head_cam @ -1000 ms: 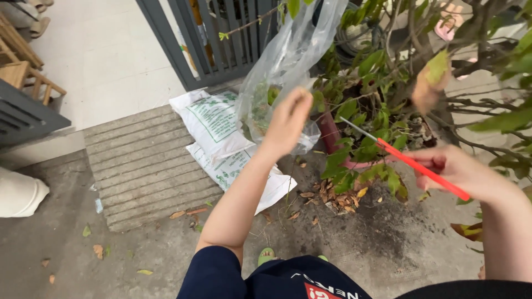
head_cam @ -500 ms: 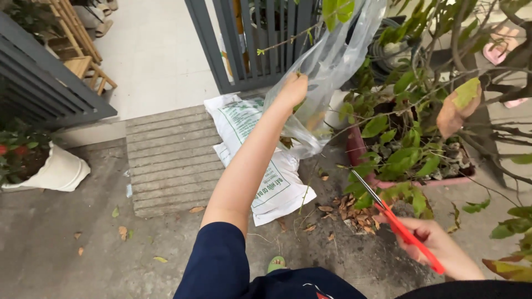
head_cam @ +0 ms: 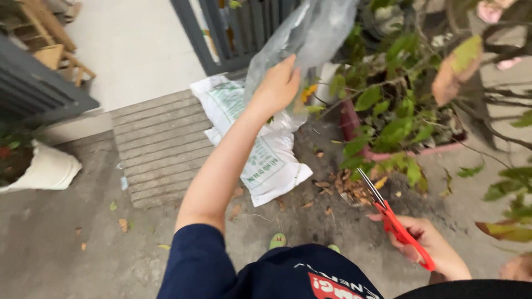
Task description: Pruning leaves and small branches from a potted plant using scissors and collecting them in a plastic bag.
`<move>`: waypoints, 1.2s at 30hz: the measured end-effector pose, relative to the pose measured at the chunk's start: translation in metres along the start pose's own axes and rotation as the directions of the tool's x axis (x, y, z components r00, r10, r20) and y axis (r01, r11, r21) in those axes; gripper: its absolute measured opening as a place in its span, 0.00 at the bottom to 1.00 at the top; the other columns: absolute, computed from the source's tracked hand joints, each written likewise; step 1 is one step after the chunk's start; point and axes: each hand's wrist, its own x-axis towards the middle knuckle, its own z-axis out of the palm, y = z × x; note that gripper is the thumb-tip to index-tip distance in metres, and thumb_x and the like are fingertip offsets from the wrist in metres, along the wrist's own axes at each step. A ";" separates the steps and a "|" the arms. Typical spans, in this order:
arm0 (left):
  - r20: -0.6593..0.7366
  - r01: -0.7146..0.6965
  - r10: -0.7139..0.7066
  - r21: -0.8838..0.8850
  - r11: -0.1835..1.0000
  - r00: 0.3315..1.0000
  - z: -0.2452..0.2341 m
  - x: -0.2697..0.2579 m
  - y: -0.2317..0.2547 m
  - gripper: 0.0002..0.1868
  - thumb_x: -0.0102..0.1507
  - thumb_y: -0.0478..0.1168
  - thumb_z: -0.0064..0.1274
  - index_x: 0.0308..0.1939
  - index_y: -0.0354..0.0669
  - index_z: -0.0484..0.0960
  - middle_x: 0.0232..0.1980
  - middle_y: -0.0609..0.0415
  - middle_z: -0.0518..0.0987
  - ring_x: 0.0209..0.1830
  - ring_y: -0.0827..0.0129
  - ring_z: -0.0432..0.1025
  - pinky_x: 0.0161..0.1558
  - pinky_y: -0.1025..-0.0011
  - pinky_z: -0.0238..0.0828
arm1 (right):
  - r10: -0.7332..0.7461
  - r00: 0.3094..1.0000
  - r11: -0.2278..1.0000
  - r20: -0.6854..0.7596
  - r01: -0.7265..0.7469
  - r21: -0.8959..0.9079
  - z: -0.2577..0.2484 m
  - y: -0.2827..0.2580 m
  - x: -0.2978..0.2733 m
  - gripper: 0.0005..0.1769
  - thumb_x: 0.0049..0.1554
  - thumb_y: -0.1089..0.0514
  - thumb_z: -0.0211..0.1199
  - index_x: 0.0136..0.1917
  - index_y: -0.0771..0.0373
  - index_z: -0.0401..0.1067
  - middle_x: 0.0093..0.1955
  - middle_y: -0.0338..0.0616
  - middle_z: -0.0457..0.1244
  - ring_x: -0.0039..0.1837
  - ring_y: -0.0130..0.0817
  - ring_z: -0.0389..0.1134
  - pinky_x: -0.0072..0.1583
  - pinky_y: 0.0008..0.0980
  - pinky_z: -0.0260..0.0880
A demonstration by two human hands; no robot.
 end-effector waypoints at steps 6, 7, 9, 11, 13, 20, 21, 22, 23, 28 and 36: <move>-0.083 -0.406 0.401 -0.317 0.857 0.912 -0.058 -0.198 0.155 0.17 0.71 0.37 0.43 0.64 0.41 0.74 0.61 0.50 0.81 0.64 0.59 0.76 0.69 0.61 0.71 | -0.290 0.953 0.956 -0.086 0.284 -0.071 0.038 -0.016 -0.030 0.16 0.58 0.52 0.61 0.31 0.62 0.69 0.21 0.29 0.54 0.37 0.26 0.67 0.75 0.48 0.65; -0.054 -0.413 0.421 -0.342 0.844 0.905 -0.051 -0.211 0.161 0.17 0.71 0.37 0.43 0.64 0.41 0.74 0.61 0.50 0.81 0.64 0.59 0.76 0.69 0.61 0.71 | -0.280 0.951 0.960 -0.130 0.273 -0.066 0.045 -0.019 -0.037 0.16 0.58 0.52 0.61 0.31 0.62 0.69 0.21 0.29 0.54 0.37 0.26 0.67 0.75 0.48 0.65; -0.121 -0.553 0.551 -0.364 0.749 0.826 -0.040 -0.240 0.171 0.11 0.67 0.32 0.53 0.53 0.35 0.80 0.53 0.46 0.84 0.52 0.60 0.83 0.59 0.68 0.81 | -0.414 0.898 0.910 -0.145 0.408 -0.073 0.061 -0.024 -0.052 0.19 0.64 0.44 0.55 0.43 0.58 0.75 0.22 0.27 0.53 0.28 0.20 0.50 0.74 0.56 0.66; -0.066 -0.548 0.583 -0.440 0.712 0.810 -0.017 -0.238 0.172 0.09 0.68 0.32 0.54 0.52 0.35 0.80 0.50 0.48 0.84 0.48 0.62 0.82 0.56 0.70 0.80 | -0.406 0.879 0.913 -0.249 0.401 -0.073 0.075 -0.020 -0.069 0.20 0.63 0.43 0.56 0.35 0.57 0.68 0.21 0.28 0.53 0.27 0.20 0.49 0.73 0.54 0.66; -0.016 -0.535 0.611 -0.502 0.679 0.791 0.011 -0.232 0.170 0.08 0.68 0.32 0.55 0.51 0.36 0.80 0.47 0.49 0.84 0.45 0.64 0.81 0.53 0.72 0.79 | -0.399 0.852 0.914 -0.339 0.400 -0.070 0.087 -0.016 -0.084 0.25 0.61 0.43 0.57 0.28 0.55 0.61 0.20 0.30 0.52 0.27 0.21 0.49 0.73 0.53 0.67; 0.334 -0.287 0.585 -0.629 0.722 0.739 0.128 -0.185 0.183 0.16 0.70 0.44 0.46 0.52 0.36 0.80 0.48 0.46 0.84 0.48 0.61 0.82 0.49 0.69 0.85 | -0.376 0.718 0.919 -0.586 0.372 -0.133 0.133 0.011 -0.144 0.28 0.61 0.37 0.56 0.27 0.53 0.58 0.21 0.30 0.51 0.26 0.22 0.51 0.72 0.54 0.67; 0.394 -0.238 0.551 -0.612 0.754 0.736 0.142 -0.179 0.189 0.22 0.70 0.51 0.44 0.55 0.36 0.80 0.49 0.46 0.84 0.51 0.60 0.81 0.50 0.67 0.84 | -0.376 0.702 0.918 -0.604 0.373 -0.138 0.137 0.017 -0.152 0.27 0.61 0.37 0.58 0.27 0.53 0.59 0.21 0.30 0.52 0.26 0.23 0.52 0.71 0.55 0.67; 0.394 -0.245 0.562 -0.616 0.749 0.728 0.149 -0.179 0.203 0.22 0.70 0.51 0.44 0.55 0.36 0.80 0.49 0.46 0.84 0.51 0.60 0.81 0.50 0.67 0.84 | -0.380 0.693 0.916 -0.613 0.375 -0.145 0.140 0.018 -0.158 0.27 0.61 0.37 0.58 0.27 0.53 0.59 0.21 0.30 0.52 0.26 0.23 0.52 0.71 0.55 0.67; 0.534 -0.126 0.486 -0.573 0.810 0.692 0.156 -0.179 0.217 0.29 0.66 0.59 0.43 0.55 0.38 0.80 0.53 0.47 0.84 0.54 0.59 0.81 0.53 0.66 0.82 | -0.364 0.675 0.920 -0.641 0.368 -0.134 0.141 0.019 -0.162 0.35 0.56 0.23 0.57 0.27 0.52 0.58 0.21 0.29 0.52 0.26 0.22 0.51 0.71 0.56 0.67; 0.771 0.077 0.279 -0.389 0.918 0.572 0.223 -0.182 0.260 0.58 0.52 0.74 0.40 0.74 0.34 0.62 0.75 0.42 0.67 0.68 0.53 0.72 0.62 0.57 0.71 | -0.406 0.660 0.887 -0.632 0.452 -0.096 0.124 0.046 -0.187 0.41 0.54 0.14 0.60 0.30 0.53 0.62 0.23 0.31 0.52 0.25 0.22 0.52 0.72 0.56 0.63; 0.360 0.233 0.248 -0.875 0.425 0.899 0.331 -0.190 0.252 0.25 0.68 0.46 0.53 0.68 0.46 0.74 0.70 0.50 0.76 0.73 0.58 0.69 0.74 0.60 0.63 | -0.379 0.760 0.917 -0.528 0.385 -0.103 0.049 0.052 -0.237 0.28 0.60 0.33 0.59 0.32 0.56 0.67 0.22 0.30 0.54 0.25 0.22 0.54 0.73 0.57 0.65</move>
